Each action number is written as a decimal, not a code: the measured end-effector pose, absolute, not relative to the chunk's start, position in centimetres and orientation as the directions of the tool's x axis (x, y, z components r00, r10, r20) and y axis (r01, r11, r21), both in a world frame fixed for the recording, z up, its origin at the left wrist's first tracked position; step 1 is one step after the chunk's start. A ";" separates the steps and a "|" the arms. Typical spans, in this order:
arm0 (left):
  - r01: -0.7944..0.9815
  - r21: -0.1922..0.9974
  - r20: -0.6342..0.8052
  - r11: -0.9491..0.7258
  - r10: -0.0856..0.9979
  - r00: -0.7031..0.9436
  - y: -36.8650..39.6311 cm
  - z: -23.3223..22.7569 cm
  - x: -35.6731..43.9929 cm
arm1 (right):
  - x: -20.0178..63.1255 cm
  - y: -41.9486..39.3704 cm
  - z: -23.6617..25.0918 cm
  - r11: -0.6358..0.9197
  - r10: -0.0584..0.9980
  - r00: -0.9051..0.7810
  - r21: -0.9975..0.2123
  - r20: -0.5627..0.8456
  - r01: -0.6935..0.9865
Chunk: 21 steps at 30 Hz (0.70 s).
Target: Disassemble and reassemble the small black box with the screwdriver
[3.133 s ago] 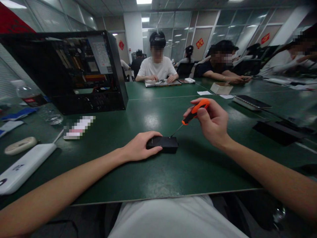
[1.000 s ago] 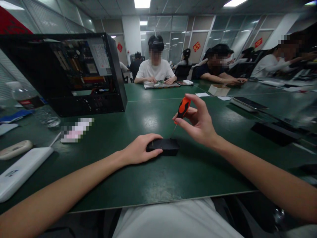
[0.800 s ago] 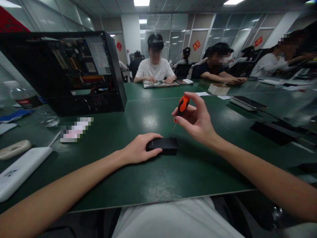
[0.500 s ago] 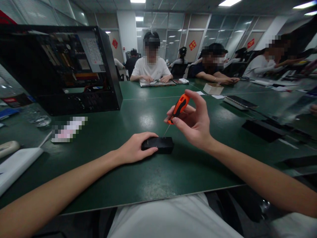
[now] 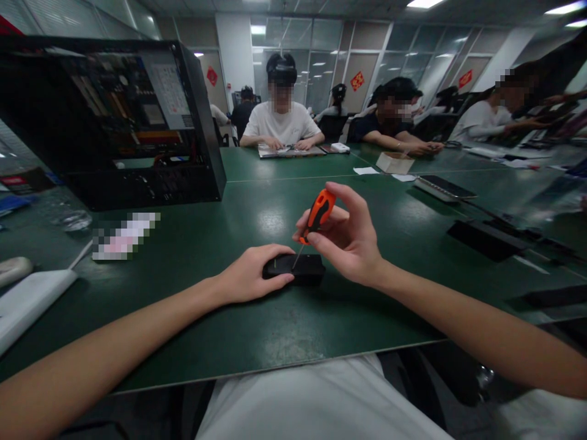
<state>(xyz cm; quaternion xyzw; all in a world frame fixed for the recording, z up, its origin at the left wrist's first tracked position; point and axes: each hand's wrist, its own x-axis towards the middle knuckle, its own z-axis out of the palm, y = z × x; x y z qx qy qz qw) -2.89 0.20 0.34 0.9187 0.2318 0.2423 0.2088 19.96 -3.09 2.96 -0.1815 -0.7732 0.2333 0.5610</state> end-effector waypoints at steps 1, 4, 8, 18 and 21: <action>0.322 0.494 0.352 -0.808 0.524 0.775 0.2 0.3 -2.9 | 20.0 -3.1 3.0 0.837 0.527 -0.305 -0.547 0.793 0.024; 0.322 0.493 0.350 -0.808 0.523 0.777 0.2 0.3 -2.9 | 20.2 -2.9 3.1 0.874 0.483 -0.263 -0.475 0.835 0.097; 0.313 0.509 0.346 -0.802 0.523 0.779 0.2 0.4 -2.8 | 20.3 -2.8 3.3 0.886 0.458 -0.217 -0.424 0.862 0.187; 0.312 0.505 0.350 -0.805 0.522 0.778 0.3 0.3 -2.8 | 20.5 -2.7 3.1 0.886 0.449 -0.255 -0.391 0.857 0.249; 0.306 0.503 0.351 -0.808 0.515 0.782 0.3 0.3 -2.9 | 20.5 -3.0 3.4 0.882 0.465 -0.278 -0.413 0.841 0.226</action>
